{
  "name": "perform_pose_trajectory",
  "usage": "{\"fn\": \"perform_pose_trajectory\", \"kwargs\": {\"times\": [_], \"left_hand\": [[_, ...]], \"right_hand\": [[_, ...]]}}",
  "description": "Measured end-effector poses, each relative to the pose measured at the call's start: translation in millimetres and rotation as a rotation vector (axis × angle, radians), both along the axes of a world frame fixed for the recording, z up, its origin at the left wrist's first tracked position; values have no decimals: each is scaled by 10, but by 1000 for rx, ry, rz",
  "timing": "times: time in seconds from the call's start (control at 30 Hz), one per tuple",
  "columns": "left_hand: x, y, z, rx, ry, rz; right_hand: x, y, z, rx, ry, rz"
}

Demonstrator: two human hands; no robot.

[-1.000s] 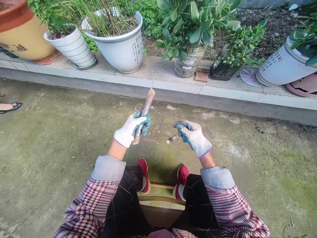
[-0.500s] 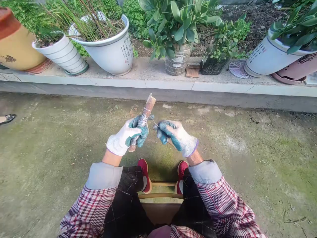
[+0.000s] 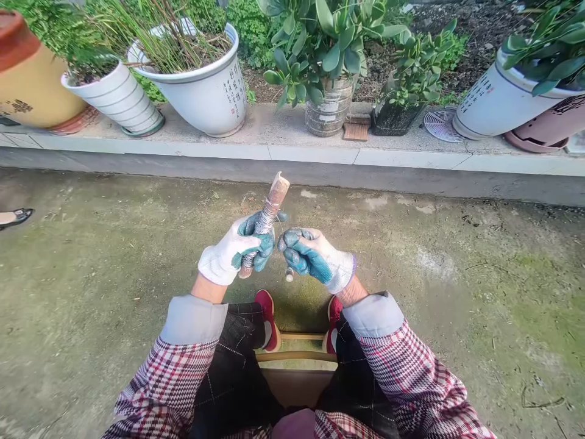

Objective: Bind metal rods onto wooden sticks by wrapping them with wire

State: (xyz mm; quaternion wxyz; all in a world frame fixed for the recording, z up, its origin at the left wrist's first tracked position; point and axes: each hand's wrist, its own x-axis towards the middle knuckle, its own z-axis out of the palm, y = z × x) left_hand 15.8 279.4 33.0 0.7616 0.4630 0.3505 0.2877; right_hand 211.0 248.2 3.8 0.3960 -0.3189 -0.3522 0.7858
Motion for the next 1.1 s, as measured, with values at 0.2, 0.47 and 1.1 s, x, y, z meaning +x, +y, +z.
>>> {"fn": "perform_pose_trajectory", "kwargs": {"times": [0.2,0.47,1.1], "left_hand": [[50,-34,54,28,-17,47],[-13,20,-6,12,-83,42],[34,-17,95,-1,-39,29]], "right_hand": [[-21,-61,39,92,-102,-74],[-4,-85,124,108,-147,-85],[-64,-105,116,67,-110,-149]]}}
